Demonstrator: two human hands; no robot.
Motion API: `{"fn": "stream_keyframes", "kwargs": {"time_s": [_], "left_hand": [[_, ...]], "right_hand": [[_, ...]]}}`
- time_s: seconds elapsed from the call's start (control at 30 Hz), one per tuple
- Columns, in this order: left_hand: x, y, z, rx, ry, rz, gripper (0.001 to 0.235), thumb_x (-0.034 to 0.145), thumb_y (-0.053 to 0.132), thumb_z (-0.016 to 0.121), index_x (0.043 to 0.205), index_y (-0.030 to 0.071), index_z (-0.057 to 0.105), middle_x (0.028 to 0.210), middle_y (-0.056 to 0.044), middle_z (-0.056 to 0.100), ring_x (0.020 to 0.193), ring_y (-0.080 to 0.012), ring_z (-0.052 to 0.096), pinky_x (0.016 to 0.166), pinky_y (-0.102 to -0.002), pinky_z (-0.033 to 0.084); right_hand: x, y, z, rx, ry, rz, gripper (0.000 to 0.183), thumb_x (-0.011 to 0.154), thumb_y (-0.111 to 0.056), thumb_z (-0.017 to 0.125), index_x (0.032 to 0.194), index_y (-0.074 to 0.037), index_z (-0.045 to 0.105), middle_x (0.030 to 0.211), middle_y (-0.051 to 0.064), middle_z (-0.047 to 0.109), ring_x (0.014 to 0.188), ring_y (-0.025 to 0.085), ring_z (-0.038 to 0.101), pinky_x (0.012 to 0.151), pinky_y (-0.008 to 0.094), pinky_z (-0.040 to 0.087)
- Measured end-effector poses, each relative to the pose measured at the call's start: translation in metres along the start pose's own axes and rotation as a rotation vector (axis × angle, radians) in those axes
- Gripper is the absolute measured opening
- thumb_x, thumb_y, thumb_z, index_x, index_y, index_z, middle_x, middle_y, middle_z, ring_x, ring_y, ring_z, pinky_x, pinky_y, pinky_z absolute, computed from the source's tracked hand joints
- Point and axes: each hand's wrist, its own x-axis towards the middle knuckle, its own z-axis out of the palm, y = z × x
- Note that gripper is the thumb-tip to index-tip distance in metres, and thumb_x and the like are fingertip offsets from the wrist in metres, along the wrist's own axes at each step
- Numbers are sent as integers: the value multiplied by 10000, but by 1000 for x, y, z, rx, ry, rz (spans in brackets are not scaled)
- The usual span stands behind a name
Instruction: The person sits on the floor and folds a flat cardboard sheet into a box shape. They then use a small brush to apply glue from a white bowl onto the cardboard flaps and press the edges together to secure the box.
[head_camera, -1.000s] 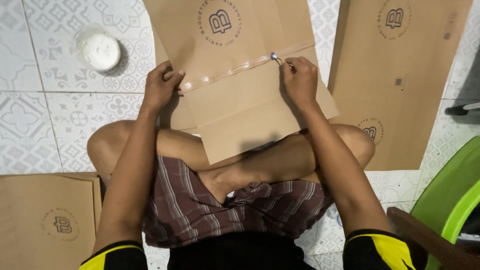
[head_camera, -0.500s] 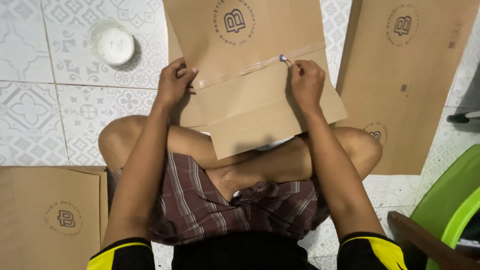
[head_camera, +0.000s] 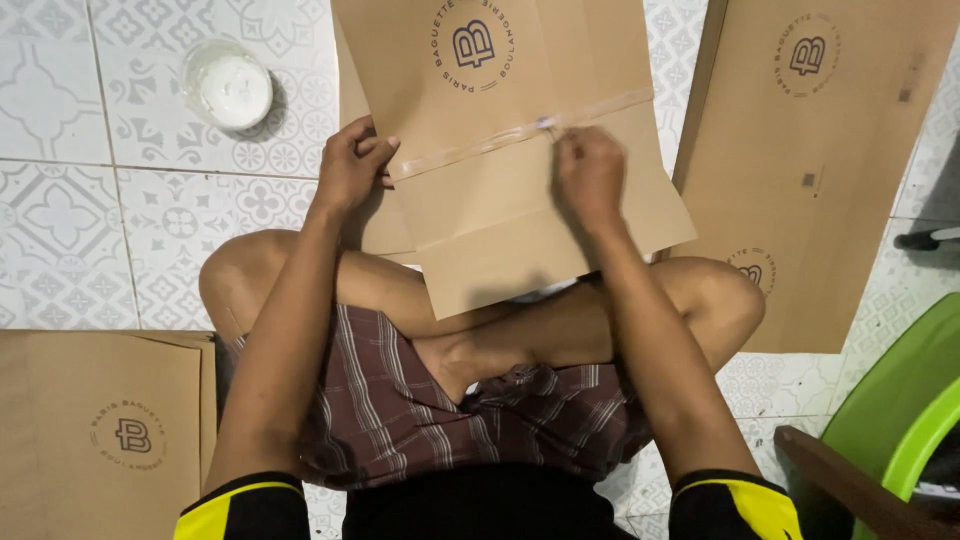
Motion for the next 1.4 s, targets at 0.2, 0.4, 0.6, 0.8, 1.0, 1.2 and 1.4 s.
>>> {"fn": "stream_keyframes", "kwargs": {"time_s": [0.2,0.4,0.6,0.8,1.0,1.2,1.4], "left_hand": [[-2,1,-1,-1,-29,-10,415,1033,142,699,1399,7,557,1142,-257,707,816,-267,764,661,-296,717],[-2,4,0,26,-28,3,409,1036,150,701,1397,15,563,1138,-261,709,824,-278,772,661,-313,716],[-6,7,0,-10,-30,5,413,1028,130,698,1397,9,559,1119,-247,720,800,-268,772,649,-305,714],[-5,9,2,-31,-29,13,414,1024,120,700,1403,25,562,1122,-240,724,802,-266,772,657,-299,714],[-6,7,2,-34,-42,21,409,1026,123,701,1403,35,568,1124,-230,727,793,-267,769,651,-307,712],[-11,18,4,-33,-36,33,394,1025,111,695,1391,29,575,1122,-251,725,776,-265,770,637,-321,715],[-9,12,4,-38,-30,41,384,1015,108,708,1376,41,595,1120,-236,729,748,-245,762,625,-317,711]], "right_hand": [[2,29,4,-20,116,-25,78,907,-35,693,885,-24,767,731,188,657,705,414,685,671,497,550],[3,21,-3,-46,128,-74,85,926,-3,695,870,8,757,713,192,650,678,398,680,654,462,547],[4,13,3,9,133,-94,37,886,-33,742,881,-24,778,725,181,663,694,395,690,638,470,549],[8,45,-2,8,204,-108,38,863,20,753,863,-11,775,705,194,664,684,398,689,644,443,548],[11,10,6,64,120,-128,33,854,3,760,867,-14,785,705,181,677,688,390,702,635,437,560],[11,55,5,18,227,-122,61,852,49,733,829,8,772,672,208,655,674,424,691,617,448,555],[4,-35,-7,128,33,-104,74,845,44,761,900,2,787,748,183,712,730,380,726,636,399,593]]}}
